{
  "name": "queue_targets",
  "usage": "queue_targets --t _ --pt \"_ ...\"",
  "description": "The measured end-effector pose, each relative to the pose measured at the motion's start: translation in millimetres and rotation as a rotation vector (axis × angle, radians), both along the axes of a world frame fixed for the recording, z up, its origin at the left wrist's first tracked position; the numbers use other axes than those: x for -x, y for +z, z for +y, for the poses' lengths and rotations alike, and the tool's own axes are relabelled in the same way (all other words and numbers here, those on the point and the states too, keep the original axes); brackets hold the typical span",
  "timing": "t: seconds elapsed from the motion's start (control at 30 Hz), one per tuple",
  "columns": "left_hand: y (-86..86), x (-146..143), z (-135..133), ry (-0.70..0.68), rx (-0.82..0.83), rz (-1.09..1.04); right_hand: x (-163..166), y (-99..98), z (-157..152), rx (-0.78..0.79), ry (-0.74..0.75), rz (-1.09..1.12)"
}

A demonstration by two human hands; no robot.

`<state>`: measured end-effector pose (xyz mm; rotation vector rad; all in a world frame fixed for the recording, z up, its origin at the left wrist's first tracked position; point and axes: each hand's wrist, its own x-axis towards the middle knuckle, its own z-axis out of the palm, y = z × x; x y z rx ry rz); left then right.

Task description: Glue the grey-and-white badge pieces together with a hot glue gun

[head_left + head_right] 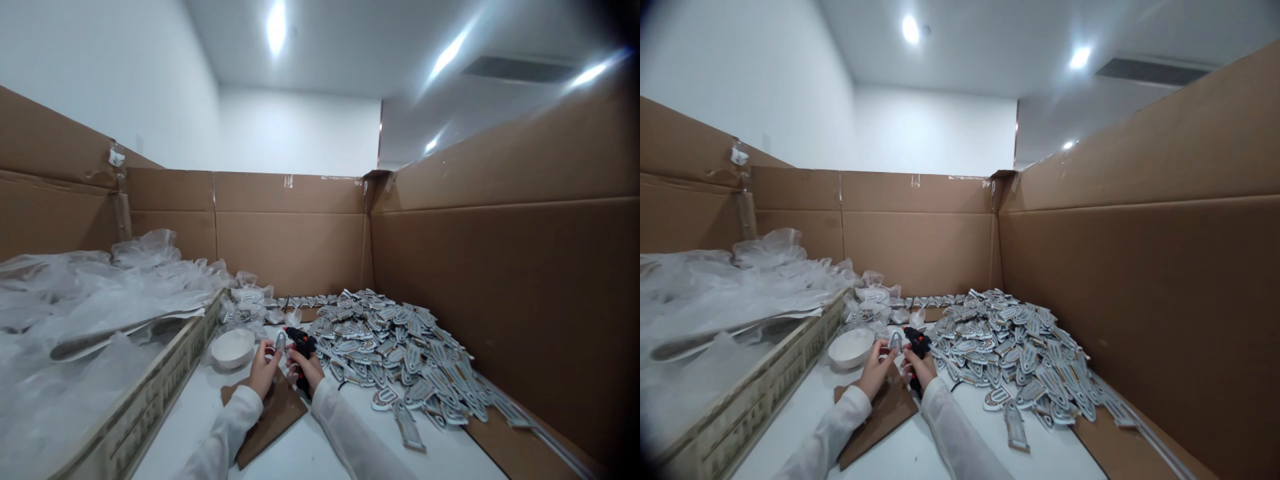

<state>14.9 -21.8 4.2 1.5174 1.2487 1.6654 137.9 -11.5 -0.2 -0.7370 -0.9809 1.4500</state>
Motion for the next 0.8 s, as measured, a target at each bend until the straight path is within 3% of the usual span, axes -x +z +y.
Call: queue_targets --t 0.23,0.47,0.8 --pt "2.5 3.1 1.3 -0.074 0.178 -0.342 -2.7 9.1 -6.9 -0.05 -0.088 -0.063" --pt "4.8 1.6 -3.8 -0.143 0.224 -0.325 -2.9 -0.6 -4.4 -0.132 -0.021 -0.287" --pt "5.4 -1.4 -4.0 -0.136 0.22 -0.323 -5.2 3.3 -8.0 -0.121 -0.11 -0.382"
